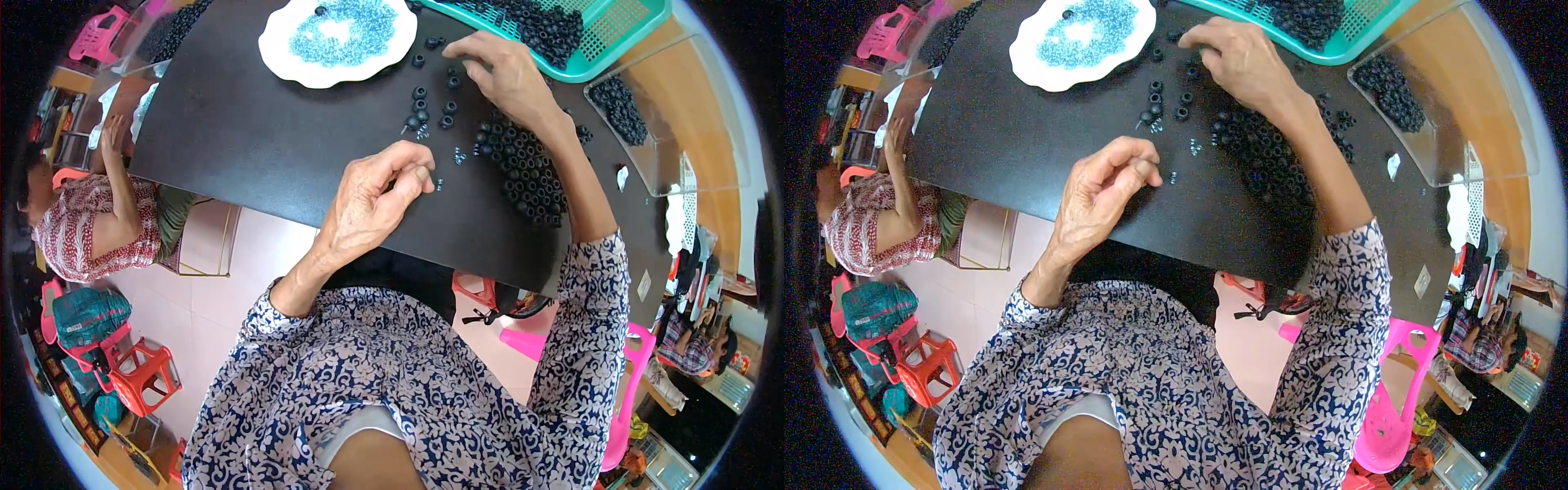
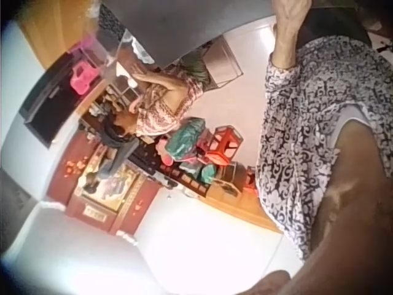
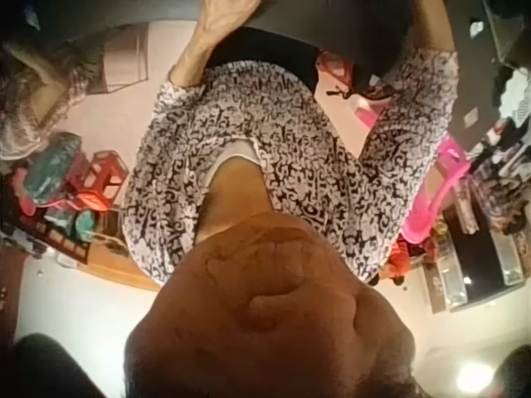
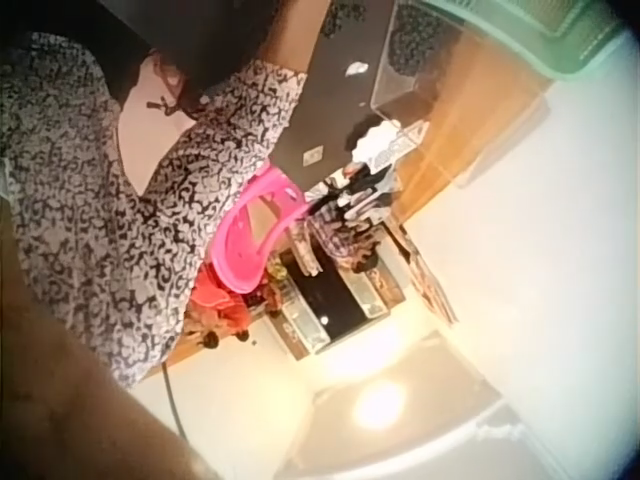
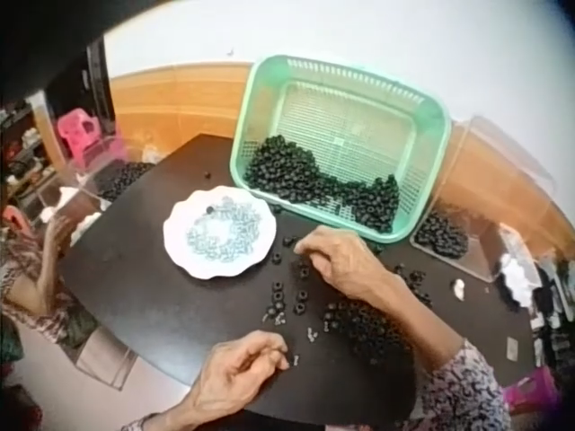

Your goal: Assembling small black rubber components by manually inserting tiny blue beads into them at a workspace.

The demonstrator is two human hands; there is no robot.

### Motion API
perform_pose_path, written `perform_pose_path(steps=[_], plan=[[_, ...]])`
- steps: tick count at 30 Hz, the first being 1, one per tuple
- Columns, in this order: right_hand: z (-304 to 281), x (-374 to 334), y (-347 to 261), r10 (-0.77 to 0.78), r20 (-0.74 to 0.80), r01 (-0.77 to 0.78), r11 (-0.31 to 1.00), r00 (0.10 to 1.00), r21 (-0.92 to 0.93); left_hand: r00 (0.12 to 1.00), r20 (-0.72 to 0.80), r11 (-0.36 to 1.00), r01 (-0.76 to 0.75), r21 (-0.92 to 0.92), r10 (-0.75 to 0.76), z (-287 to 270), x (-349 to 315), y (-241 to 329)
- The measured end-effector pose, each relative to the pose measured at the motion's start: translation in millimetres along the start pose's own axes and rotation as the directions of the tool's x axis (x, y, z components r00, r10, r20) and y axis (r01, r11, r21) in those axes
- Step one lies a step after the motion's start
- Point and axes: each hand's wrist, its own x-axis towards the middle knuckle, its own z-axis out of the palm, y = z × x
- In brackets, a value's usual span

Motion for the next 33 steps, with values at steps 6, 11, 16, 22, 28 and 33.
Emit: perform_pose_path(steps=[6,11,16,22,28,33], plan=[[-5,-8,-22,0.133,0.115,-0.148,0.979,0.984,0.139,0.999,0.015,0.999,-0.036,0.011,0.036,-3,0,-6],[-1,-19,-22,0.141,0.085,-0.146,0.988,0.986,0.052,1.0,0.02,1.0,0.017,0.007,-0.017,-1,1,0],[-15,-17,-56,0.189,0.003,-0.185,0.955,0.982,0.231,1.0,-0.018,0.999,-0.01,-0.033,0.009,-1,-3,-6],[-8,-34,-98,0.336,-0.039,-0.249,0.766,0.941,0.593,0.992,-0.097,0.972,0.056,-0.229,-0.08,-5,2,-4],[14,-48,-117,0.393,-0.082,-0.187,0.599,0.916,0.779,0.992,0.01,0.76,0.103,-0.642,-0.126,-8,6,-6],[19,-50,-117,0.402,-0.118,-0.169,0.609,0.908,0.775,0.993,0.06,0.683,0.116,-0.721,-0.105,-9,7,-11]])
